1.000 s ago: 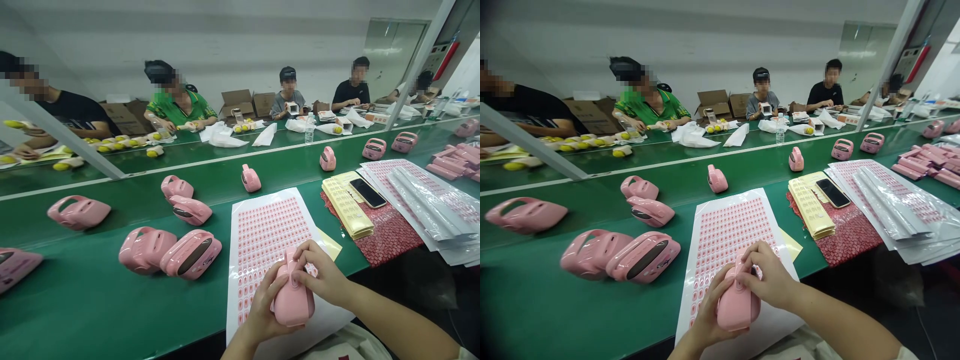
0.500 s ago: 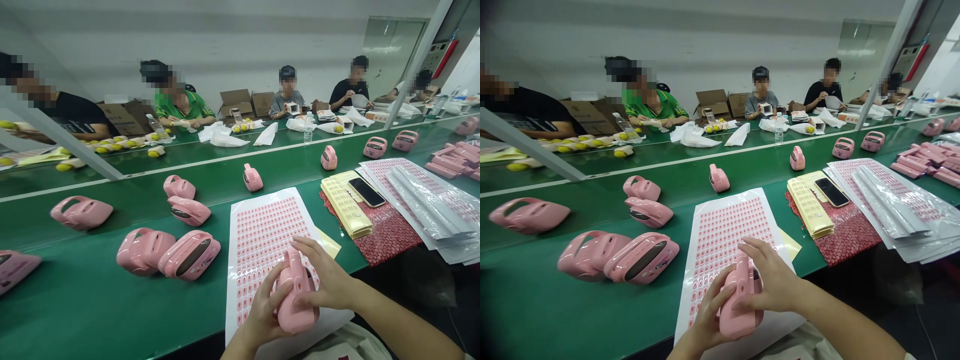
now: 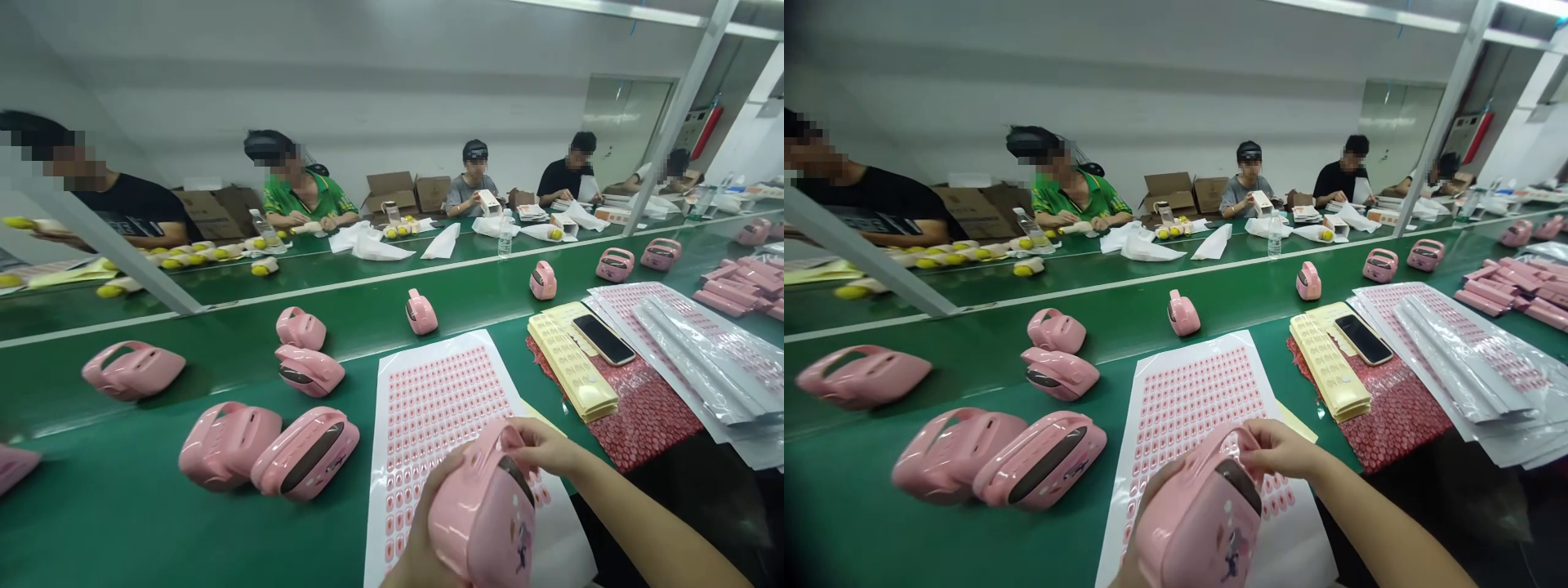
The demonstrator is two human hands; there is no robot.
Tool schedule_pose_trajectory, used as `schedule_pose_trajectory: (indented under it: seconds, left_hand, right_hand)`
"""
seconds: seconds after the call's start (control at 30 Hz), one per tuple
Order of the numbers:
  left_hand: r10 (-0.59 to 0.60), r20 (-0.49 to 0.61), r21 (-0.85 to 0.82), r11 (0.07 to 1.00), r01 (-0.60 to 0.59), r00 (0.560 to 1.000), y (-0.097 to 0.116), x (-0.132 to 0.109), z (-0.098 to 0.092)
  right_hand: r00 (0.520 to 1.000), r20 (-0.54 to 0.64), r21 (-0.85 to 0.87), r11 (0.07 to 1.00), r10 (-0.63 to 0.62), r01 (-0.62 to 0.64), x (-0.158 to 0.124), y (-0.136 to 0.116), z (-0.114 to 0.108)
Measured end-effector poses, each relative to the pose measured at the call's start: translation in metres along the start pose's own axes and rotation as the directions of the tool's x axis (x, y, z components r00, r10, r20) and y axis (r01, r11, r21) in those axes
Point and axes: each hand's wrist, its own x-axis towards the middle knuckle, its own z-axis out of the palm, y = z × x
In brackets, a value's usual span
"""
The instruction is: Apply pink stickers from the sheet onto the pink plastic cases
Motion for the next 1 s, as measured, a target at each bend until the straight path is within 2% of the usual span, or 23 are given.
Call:
schedule_pose_trajectory:
  seconds: [0.07,0.13,0.17,0.23,0.3,0.33,0.47,0.57,0.73,0.87,0.93,1.0]
  left_hand:
    - [-0.082,-0.150,-0.071,0.995,0.072,0.985,-0.008,0.027,-0.001]
    - [-0.226,-0.268,-0.026,0.973,0.228,0.936,-0.019,0.059,-0.006]
    - [-0.250,-0.281,-0.009,0.966,0.258,0.926,-0.025,0.074,-0.009]
    - [-0.272,-0.297,0.032,0.955,0.295,0.915,-0.039,0.096,-0.015]
    - [-0.282,-0.279,0.096,0.943,0.319,0.918,-0.053,0.105,-0.019]
    - [-0.287,-0.253,0.133,0.936,0.327,0.924,-0.059,0.106,-0.019]
    - [-0.280,-0.096,0.295,0.909,0.296,0.955,-0.074,0.097,-0.021]
    - [-0.283,-0.011,0.367,0.891,0.267,0.959,-0.079,0.094,-0.023]
    - [-0.245,0.002,0.469,0.857,0.216,0.969,-0.087,0.091,-0.024]
    - [-0.228,0.011,0.536,0.823,0.187,0.974,-0.088,0.089,-0.022]
    - [-0.243,0.026,0.561,0.806,0.187,0.970,-0.085,0.090,-0.020]
    - [-0.264,0.043,0.576,0.794,0.192,0.964,-0.081,0.091,-0.020]
  right_hand:
    - [0.979,-0.205,-0.021,1.000,0.005,-0.009,0.004,-0.015,-0.010]
    - [0.910,-0.408,-0.198,0.980,-0.074,-0.009,0.013,-0.040,-0.022]
    - [0.867,-0.481,-0.333,0.942,-0.132,-0.042,0.020,-0.054,-0.028]
    - [0.772,-0.585,-0.573,0.801,-0.249,-0.176,0.043,-0.077,-0.040]
    - [0.701,-0.649,-0.659,0.678,-0.294,-0.325,0.074,-0.090,-0.053]
    - [0.678,-0.677,-0.658,0.649,-0.288,-0.382,0.091,-0.093,-0.060]
    - [0.614,-0.742,-0.621,0.621,-0.269,-0.478,0.161,-0.092,-0.086]
    - [0.576,-0.778,-0.593,0.599,-0.253,-0.538,0.204,-0.088,-0.101]
    - [0.562,-0.800,-0.566,0.576,-0.210,-0.590,0.246,-0.080,-0.111]
    - [0.573,-0.775,-0.609,0.557,-0.266,-0.564,0.260,-0.081,-0.100]
    - [0.611,-0.721,-0.673,0.541,-0.328,-0.504,0.266,-0.083,-0.085]
    - [0.679,-0.649,-0.730,0.531,-0.342,-0.431,0.273,-0.081,-0.067]
